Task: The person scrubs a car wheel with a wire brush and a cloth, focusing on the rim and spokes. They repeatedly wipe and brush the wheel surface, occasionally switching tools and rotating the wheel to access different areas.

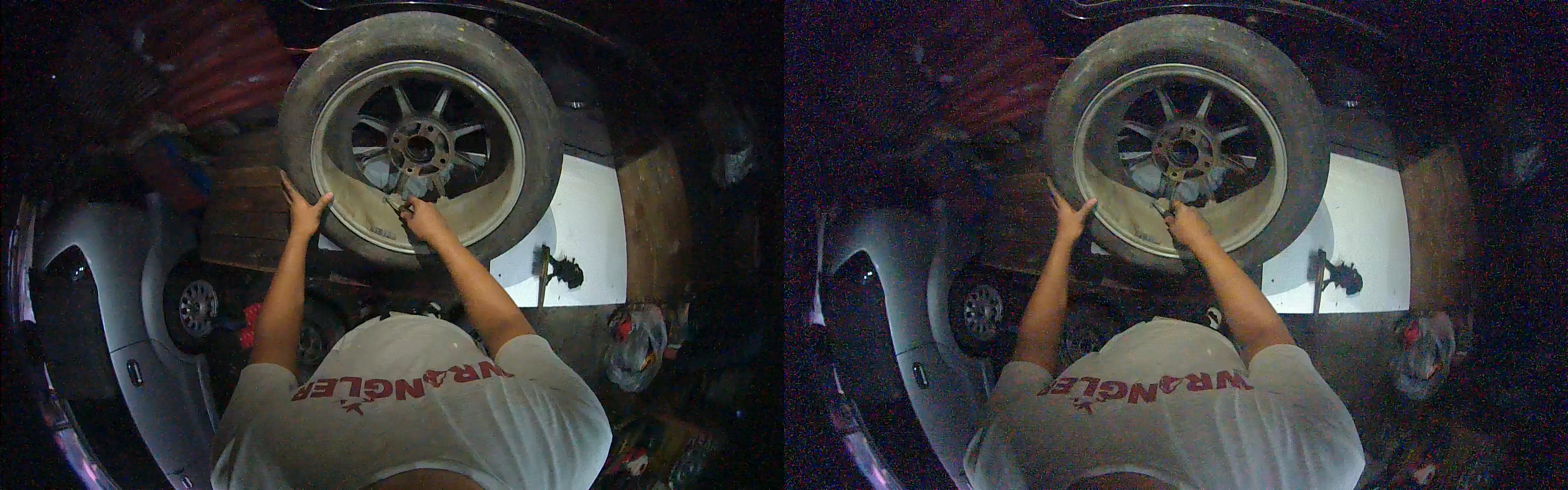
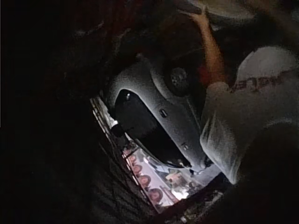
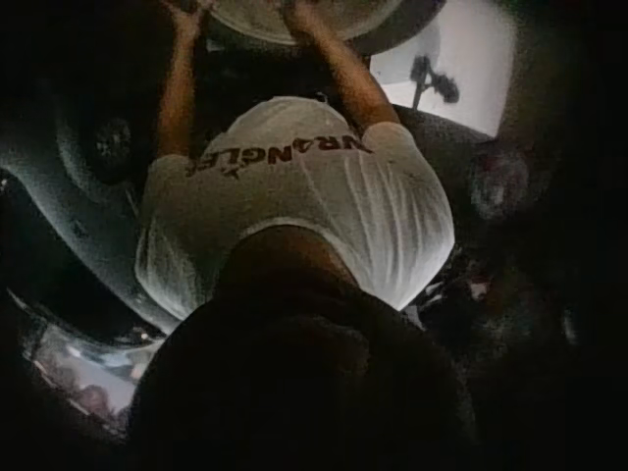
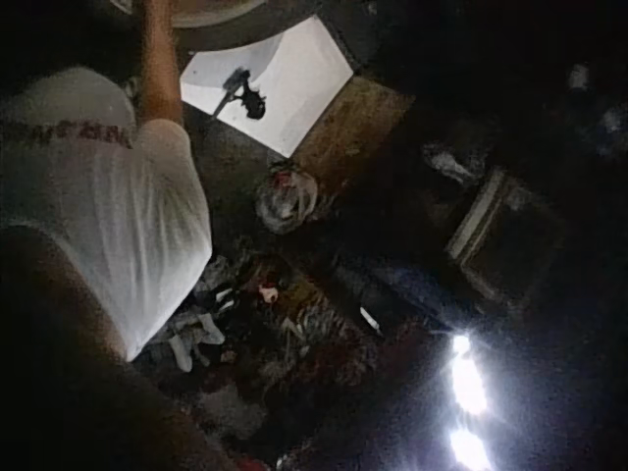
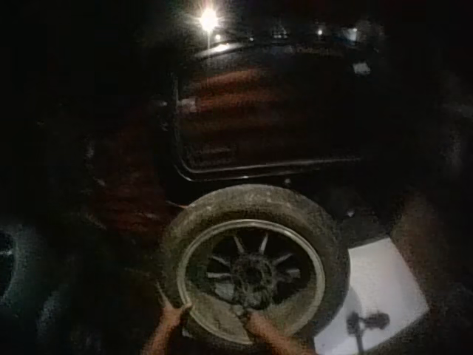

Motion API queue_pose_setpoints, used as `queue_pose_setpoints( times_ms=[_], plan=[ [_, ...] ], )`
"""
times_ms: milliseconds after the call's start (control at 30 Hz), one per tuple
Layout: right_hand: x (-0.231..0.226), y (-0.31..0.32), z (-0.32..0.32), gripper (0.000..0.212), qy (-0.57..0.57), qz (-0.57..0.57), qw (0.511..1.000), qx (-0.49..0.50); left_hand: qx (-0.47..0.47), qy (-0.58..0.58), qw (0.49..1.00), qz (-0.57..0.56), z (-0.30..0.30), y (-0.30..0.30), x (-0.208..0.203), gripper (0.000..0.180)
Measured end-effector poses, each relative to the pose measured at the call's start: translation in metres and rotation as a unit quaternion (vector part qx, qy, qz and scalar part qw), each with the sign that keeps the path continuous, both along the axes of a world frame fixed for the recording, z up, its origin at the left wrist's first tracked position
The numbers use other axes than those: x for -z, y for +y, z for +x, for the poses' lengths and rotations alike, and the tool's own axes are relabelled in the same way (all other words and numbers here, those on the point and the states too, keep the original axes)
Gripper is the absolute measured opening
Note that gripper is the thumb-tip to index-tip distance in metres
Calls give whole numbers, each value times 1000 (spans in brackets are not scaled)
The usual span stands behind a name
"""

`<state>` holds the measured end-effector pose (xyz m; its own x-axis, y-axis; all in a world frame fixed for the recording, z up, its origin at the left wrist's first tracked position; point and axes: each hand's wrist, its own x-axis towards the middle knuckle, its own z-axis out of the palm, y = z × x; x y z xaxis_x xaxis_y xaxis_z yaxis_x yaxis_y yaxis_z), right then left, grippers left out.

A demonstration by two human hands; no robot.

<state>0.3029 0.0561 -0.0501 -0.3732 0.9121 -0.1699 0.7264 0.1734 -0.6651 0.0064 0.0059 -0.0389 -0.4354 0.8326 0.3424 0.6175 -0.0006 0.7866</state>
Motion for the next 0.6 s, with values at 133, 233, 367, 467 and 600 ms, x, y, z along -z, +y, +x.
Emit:
queue_pose_setpoints(
  times_ms=[133, 233, 367, 467, 600],
  plan=[
    [-5, 4, -9, 34, 4, 42, 999, 9, -3, 16, 1000, 6, -5, -1, 8, 128],
    [-29, 1, 24, 33, -57, -5, 988, -142, -11, -1, 1000, 9, -2, -4, 9, 128],
    [-26, -4, 31, 32, -32, -39, 988, -149, -19, -5, 1000, -1, 2, -7, 5, 128],
    [-4, -9, -8, 39, 23, 18, 999, -42, -15, -11, 1000, -4, 1, -5, 5, 128],
    [-4, -7, -25, 43, 45, -26, 998, 43, -20, -34, 999, -23, 6, -3, 2, 128]
  ],
)
